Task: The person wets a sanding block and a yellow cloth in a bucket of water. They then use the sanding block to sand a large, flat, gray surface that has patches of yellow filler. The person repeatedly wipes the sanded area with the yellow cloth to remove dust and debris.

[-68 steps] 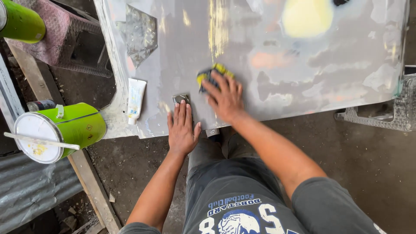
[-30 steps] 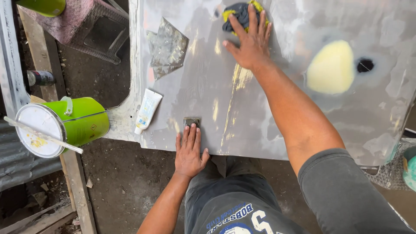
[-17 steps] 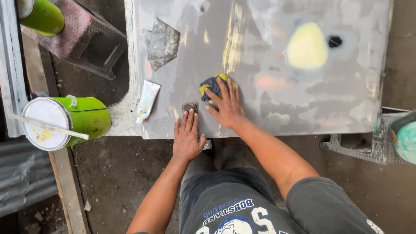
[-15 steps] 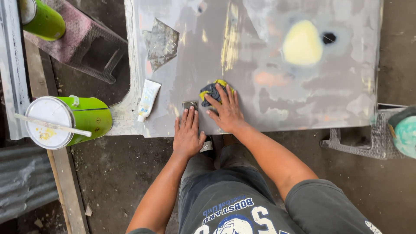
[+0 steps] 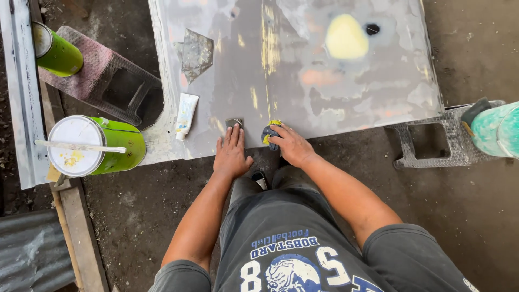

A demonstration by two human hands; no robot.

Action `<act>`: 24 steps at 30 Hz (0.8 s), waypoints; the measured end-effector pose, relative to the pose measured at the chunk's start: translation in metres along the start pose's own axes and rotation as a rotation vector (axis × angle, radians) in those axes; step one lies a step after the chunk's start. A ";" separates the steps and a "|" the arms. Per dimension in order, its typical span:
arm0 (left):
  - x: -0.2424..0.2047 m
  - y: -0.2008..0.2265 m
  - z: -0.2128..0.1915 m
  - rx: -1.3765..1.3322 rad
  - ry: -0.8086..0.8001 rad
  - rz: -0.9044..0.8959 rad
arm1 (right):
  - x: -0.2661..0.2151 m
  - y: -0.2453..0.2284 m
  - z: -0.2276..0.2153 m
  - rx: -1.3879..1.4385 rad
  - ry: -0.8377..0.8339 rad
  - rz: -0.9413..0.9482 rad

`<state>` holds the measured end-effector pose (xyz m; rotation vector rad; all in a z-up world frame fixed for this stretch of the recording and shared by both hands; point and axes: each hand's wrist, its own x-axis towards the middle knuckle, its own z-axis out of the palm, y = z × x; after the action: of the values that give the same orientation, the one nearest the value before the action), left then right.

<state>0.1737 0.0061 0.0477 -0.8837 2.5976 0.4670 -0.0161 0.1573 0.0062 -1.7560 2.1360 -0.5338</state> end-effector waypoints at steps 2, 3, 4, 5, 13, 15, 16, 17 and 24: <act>-0.004 0.001 -0.002 0.020 -0.011 0.006 | -0.004 -0.003 -0.005 -0.009 -0.002 0.012; -0.004 0.002 -0.003 0.041 -0.026 0.008 | -0.006 -0.005 -0.008 -0.014 -0.006 0.022; -0.005 0.003 -0.003 0.043 -0.021 0.012 | -0.006 -0.004 -0.004 -0.018 -0.001 0.023; -0.004 0.004 -0.003 0.031 -0.010 0.018 | -0.005 -0.002 -0.001 0.011 0.016 0.059; -0.004 0.026 0.005 0.013 0.010 0.093 | 0.000 -0.017 -0.006 0.087 0.058 0.121; -0.004 0.032 0.004 -0.002 0.007 0.159 | -0.002 -0.015 -0.014 -0.015 0.025 0.037; -0.004 0.034 0.004 -0.002 0.010 0.158 | -0.002 -0.012 -0.021 -0.017 0.026 0.035; -0.004 0.036 0.005 0.004 0.004 0.164 | -0.001 -0.009 -0.029 -0.033 -0.004 0.002; 0.009 0.056 -0.003 -0.006 -0.016 0.135 | 0.005 0.062 -0.047 -0.064 -0.004 0.058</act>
<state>0.1310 0.0420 0.0568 -0.7067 2.6532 0.5158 -0.0929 0.1673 0.0174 -1.7205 2.2174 -0.4509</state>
